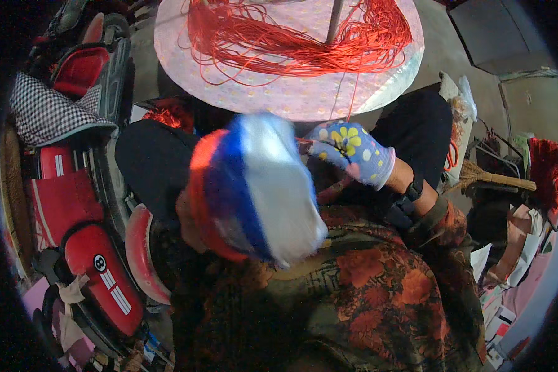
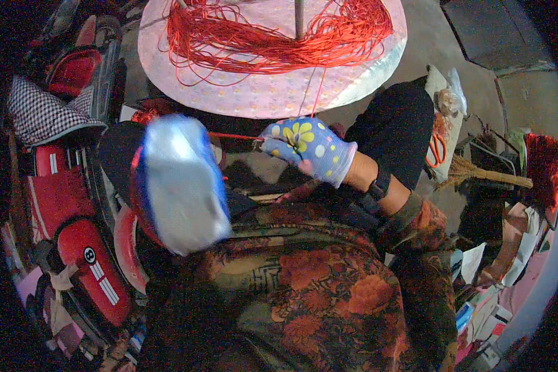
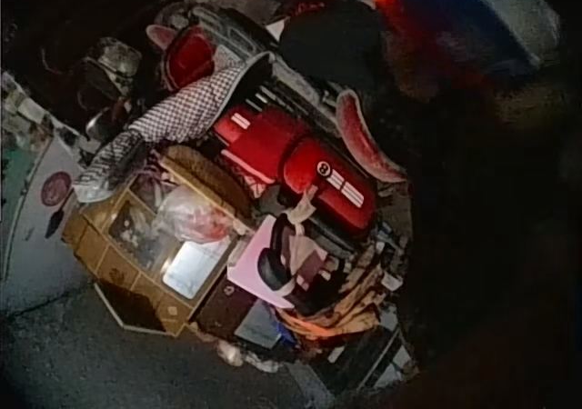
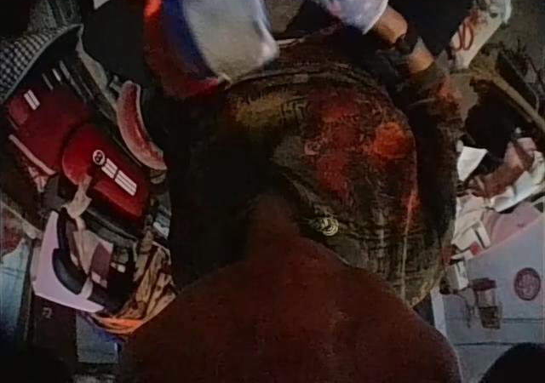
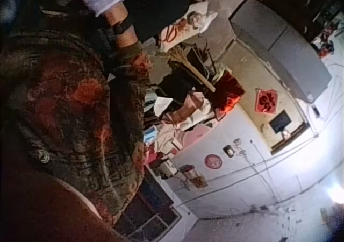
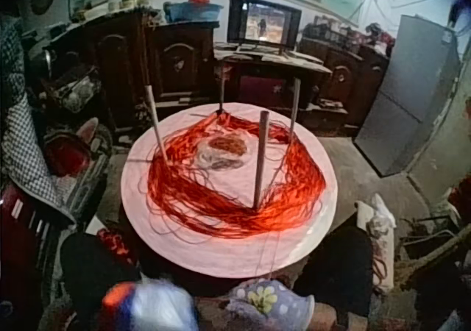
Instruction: Wrapping red string around a blue package and cutting it with scissors.
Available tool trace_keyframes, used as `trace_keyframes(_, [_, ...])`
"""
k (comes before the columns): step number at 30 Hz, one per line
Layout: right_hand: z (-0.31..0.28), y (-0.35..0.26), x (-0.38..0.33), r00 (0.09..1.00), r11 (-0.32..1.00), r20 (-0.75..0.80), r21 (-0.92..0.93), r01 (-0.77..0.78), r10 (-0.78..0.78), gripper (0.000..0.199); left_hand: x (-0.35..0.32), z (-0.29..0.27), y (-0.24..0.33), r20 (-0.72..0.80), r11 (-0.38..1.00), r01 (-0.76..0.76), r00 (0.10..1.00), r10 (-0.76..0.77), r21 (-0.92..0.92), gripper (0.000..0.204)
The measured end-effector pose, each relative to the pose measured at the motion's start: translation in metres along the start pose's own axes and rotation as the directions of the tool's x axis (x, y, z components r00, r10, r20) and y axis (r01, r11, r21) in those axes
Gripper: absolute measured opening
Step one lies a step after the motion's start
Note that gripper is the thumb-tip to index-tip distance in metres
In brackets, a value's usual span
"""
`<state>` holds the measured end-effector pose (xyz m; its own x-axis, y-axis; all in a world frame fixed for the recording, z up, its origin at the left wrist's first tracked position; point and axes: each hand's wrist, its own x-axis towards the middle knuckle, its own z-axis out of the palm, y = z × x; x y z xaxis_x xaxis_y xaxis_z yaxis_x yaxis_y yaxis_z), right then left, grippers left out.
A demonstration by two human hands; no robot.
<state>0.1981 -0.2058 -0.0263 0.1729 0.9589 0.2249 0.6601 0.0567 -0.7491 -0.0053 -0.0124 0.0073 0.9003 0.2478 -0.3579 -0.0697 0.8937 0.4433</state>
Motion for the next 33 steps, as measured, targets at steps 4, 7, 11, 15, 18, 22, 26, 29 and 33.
trace_keyframes(4, [0.008,-0.015,0.004,0.987,0.931,0.148,-0.366,-0.006,0.064,0.013,0.008,-0.012,0.001,-0.143,0.969,-0.236,0.959,0.245,0.075,0.060])
trace_keyframes(7, [0.003,-0.037,0.008,0.941,0.885,0.324,-0.461,0.067,0.097,0.015,0.018,-0.015,-0.001,-0.198,0.900,-0.269,0.916,0.349,0.342,0.055])
trace_keyframes(11, [-0.023,-0.053,0.027,0.955,0.916,0.287,-0.361,0.176,-0.070,0.016,0.025,-0.012,-0.001,-0.095,0.503,-0.059,0.957,0.274,0.862,0.043])
trace_keyframes(15, [-0.044,-0.046,0.056,0.970,0.996,0.240,-0.090,0.000,0.022,0.020,0.022,-0.007,0.000,-0.110,0.495,0.181,0.979,-0.170,0.850,0.045])
trace_keyframes(18, [-0.044,-0.029,0.057,0.972,0.980,0.183,0.104,-0.170,0.149,0.025,0.013,-0.004,0.003,-0.011,0.620,0.217,0.948,-0.318,0.754,0.054])
trace_keyframes(22, [-0.033,0.008,0.032,0.976,0.950,0.045,0.222,-0.219,0.214,0.025,0.008,-0.008,0.007,0.240,0.924,0.066,0.957,-0.166,0.377,0.059])
trace_keyframes(26, [-0.008,0.000,0.010,0.929,0.886,0.126,0.278,-0.370,0.348,0.026,0.012,0.013,0.002,0.037,0.992,-0.122,0.992,0.121,0.026,0.060])
trace_keyframes(29, [-0.010,-0.028,0.015,0.899,0.927,0.402,-0.375,-0.011,0.174,0.023,0.025,-0.008,-0.003,-0.137,0.900,-0.172,0.960,0.244,0.399,0.059])
trace_keyframes(33, [-0.024,-0.045,0.027,0.951,0.903,0.295,-0.377,0.207,-0.094,0.019,0.026,-0.007,-0.002,-0.114,0.545,-0.064,0.951,0.287,0.836,0.038])
